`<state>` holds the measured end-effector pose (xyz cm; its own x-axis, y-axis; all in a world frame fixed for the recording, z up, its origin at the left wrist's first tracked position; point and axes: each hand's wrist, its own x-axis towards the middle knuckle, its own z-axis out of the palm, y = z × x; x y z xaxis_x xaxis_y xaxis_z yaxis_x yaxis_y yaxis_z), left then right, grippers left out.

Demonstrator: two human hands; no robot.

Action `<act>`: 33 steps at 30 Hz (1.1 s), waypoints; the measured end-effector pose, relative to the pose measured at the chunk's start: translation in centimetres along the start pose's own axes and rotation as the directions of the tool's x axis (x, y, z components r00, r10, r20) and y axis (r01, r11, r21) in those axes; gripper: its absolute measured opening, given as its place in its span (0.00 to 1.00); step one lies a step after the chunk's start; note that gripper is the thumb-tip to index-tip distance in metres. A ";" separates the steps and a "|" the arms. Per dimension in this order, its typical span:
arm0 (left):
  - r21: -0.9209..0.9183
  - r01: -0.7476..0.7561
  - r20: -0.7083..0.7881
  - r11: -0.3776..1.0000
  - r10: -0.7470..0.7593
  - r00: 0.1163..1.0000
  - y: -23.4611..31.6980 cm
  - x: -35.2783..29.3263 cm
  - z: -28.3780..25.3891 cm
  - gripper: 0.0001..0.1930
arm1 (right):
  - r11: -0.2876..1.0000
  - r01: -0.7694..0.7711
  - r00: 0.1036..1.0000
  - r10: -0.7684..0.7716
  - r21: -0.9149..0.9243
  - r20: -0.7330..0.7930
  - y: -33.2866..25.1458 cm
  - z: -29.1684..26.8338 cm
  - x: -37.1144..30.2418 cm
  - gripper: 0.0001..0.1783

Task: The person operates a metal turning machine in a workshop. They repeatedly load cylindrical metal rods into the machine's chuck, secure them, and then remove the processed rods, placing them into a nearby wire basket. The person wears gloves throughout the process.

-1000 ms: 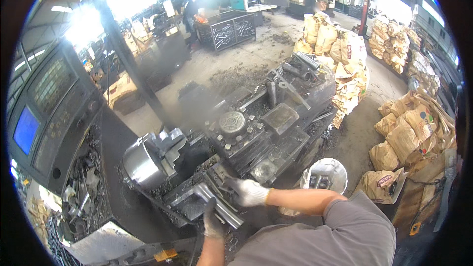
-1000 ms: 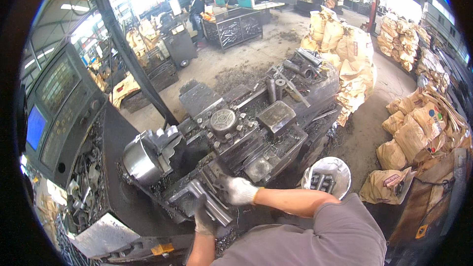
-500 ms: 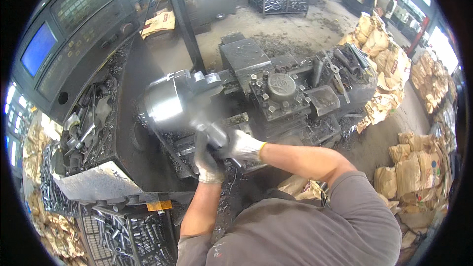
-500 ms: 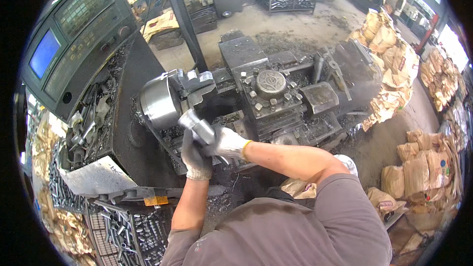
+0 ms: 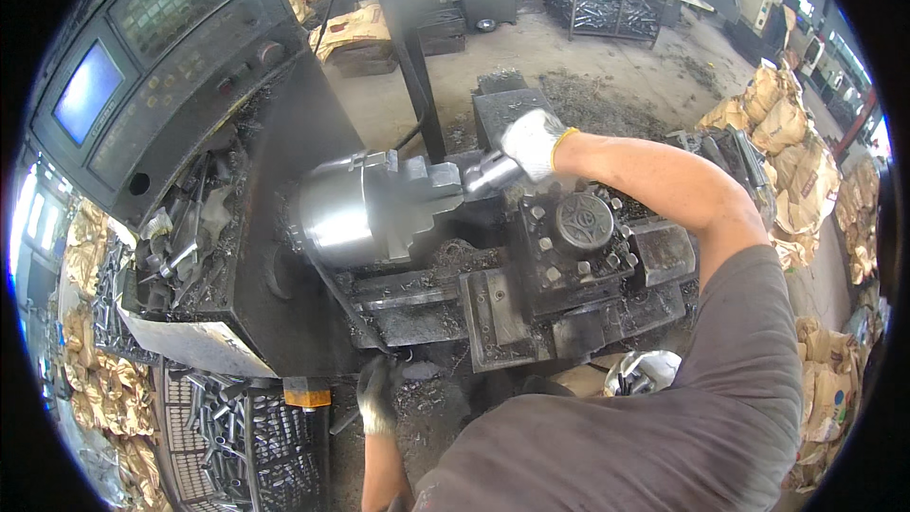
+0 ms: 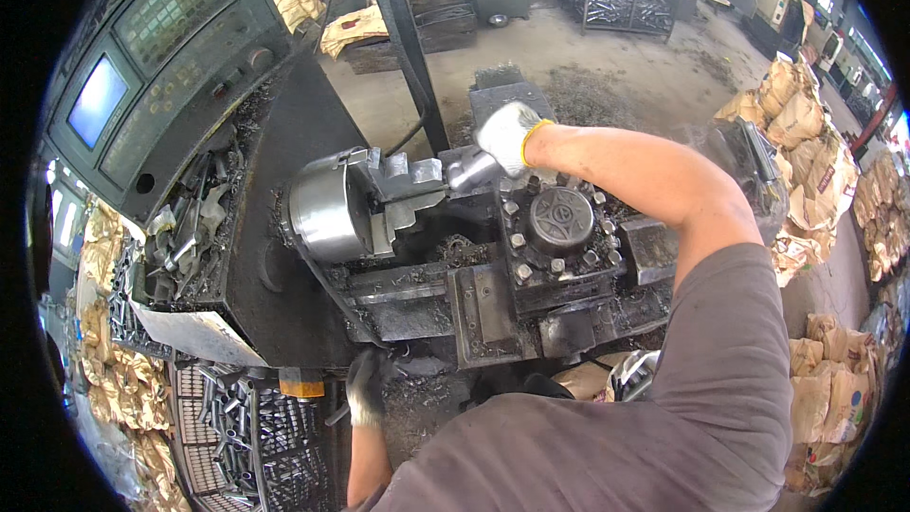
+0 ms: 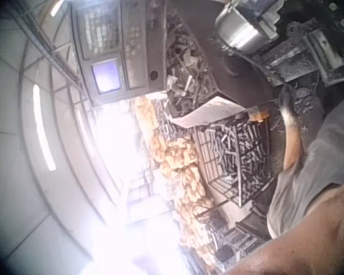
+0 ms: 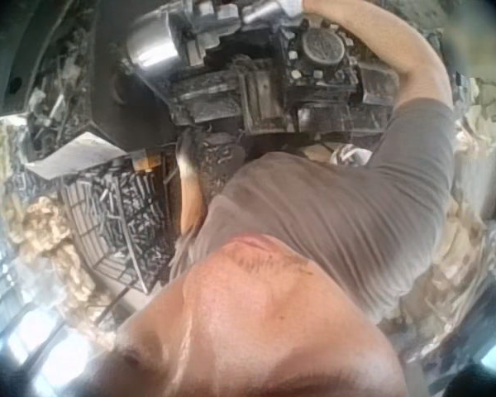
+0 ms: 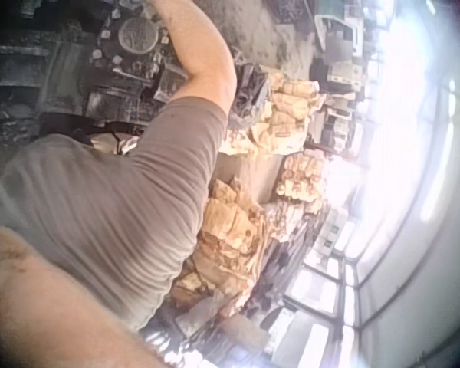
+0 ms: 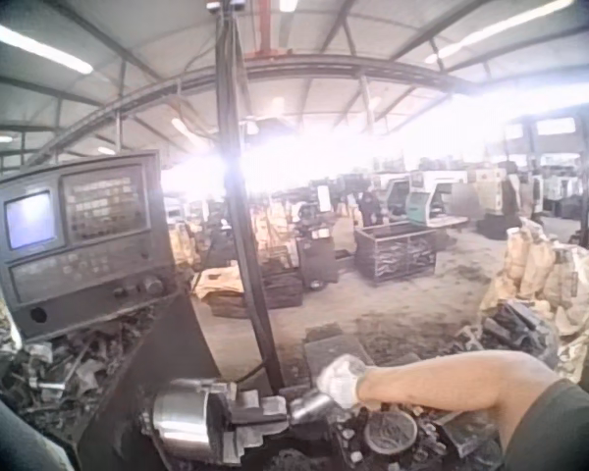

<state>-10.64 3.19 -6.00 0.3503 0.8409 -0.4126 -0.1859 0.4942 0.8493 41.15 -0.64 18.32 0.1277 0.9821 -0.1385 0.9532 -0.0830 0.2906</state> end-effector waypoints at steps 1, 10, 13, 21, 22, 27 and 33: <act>0.008 0.038 -0.128 0.999 -0.037 0.991 -0.2 -1.3 -1.5 0.18 | 0.987 -0.067 0.984 0.041 0.146 0.170 -0.6 -0.1 0.5 0.30; -0.283 -0.198 -0.526 0.938 0.021 0.850 1.6 -1.5 -13.0 0.19 | 0.694 -0.031 0.969 -0.156 0.720 0.193 -3.3 2.7 5.4 0.42; -0.339 -0.194 -0.528 0.920 -0.015 0.849 4.4 -3.1 -12.4 0.21 | 0.924 -0.037 0.865 -0.161 0.380 0.475 -2.2 -0.8 4.5 0.25; -0.341 -0.127 -0.362 0.932 -0.006 0.932 4.2 -1.5 -14.1 0.19 | 0.683 -0.015 0.983 -0.122 0.730 0.134 -3.3 2.1 4.8 0.52; -0.153 -0.253 -0.522 0.955 0.140 0.841 4.6 -1.7 -11.3 0.18 | 0.719 -0.002 0.990 -0.096 0.695 0.103 -3.5 2.1 4.4 0.50; 0.019 -0.199 -0.530 0.980 0.179 0.829 2.5 -1.0 -16.4 0.21 | 0.772 -0.140 0.950 0.280 0.620 -0.135 -4.4 -0.9 0.1 0.32; 0.866 -0.396 -0.167 0.305 0.923 0.346 10.0 -6.3 -9.6 0.21 | 0.500 0.298 0.785 0.355 0.813 -0.507 -13.5 -4.6 -14.2 0.21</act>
<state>-23.56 5.00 1.93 -0.2038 0.7839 0.5865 0.5994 -0.3738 0.7078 25.20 -12.71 20.67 0.3003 0.8276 0.4742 0.7372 0.1141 -0.6660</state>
